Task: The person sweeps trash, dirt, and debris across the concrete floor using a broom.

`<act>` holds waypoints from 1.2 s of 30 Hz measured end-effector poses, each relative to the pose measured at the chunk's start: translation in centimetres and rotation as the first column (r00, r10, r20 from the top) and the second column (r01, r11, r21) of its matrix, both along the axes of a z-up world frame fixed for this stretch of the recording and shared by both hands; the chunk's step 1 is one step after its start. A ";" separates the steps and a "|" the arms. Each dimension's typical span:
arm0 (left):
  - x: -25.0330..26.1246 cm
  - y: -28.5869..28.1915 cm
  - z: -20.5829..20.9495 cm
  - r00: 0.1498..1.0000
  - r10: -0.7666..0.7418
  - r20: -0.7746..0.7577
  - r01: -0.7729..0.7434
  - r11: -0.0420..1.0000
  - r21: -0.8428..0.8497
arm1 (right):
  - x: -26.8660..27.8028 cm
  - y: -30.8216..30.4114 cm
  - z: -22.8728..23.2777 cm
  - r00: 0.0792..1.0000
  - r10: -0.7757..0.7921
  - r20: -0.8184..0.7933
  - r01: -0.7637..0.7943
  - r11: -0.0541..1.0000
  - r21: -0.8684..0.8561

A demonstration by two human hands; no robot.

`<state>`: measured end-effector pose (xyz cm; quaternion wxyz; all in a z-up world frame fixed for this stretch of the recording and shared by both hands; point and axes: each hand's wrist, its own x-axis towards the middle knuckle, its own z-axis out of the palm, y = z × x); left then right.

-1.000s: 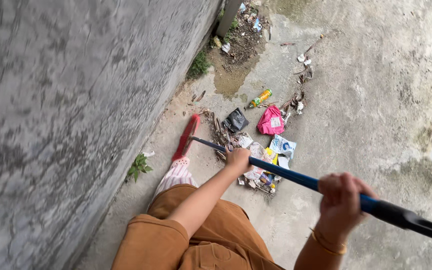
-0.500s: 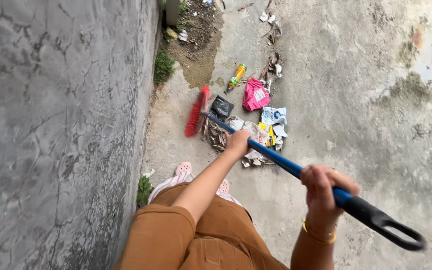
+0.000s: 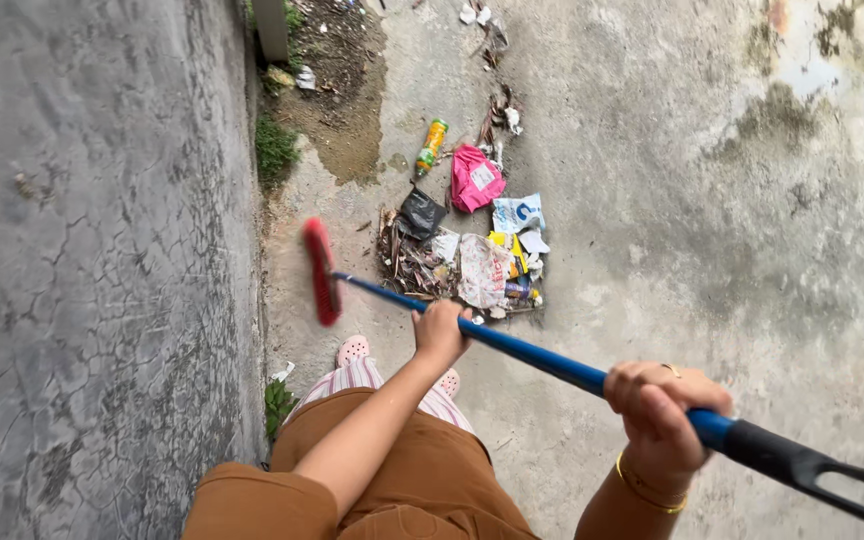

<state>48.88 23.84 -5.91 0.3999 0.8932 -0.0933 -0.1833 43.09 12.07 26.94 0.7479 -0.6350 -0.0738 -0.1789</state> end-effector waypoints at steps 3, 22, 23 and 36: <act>2.9 -3.9 -2.3 0.999 0.019 -0.032 -0.023 0.991 -0.129 | 0.6 3.6 0.8 0.996 -0.076 -0.039 0.063 0.961 -0.269; -3.4 -14.0 10.6 0.951 0.013 0.310 0.154 0.847 -0.509 | -15.8 -5.4 3.7 0.807 -0.371 0.458 0.522 0.812 -0.262; -5.6 -13.7 10.5 0.944 -0.014 0.330 0.189 0.842 -0.505 | -17.0 -5.4 4.4 0.802 -0.415 0.430 0.553 0.789 -0.269; -23.1 -10.4 0.9 0.563 -0.822 0.083 0.807 0.524 -0.274 | -25.3 -1.9 -0.7 0.493 -0.853 0.171 0.867 0.499 -0.011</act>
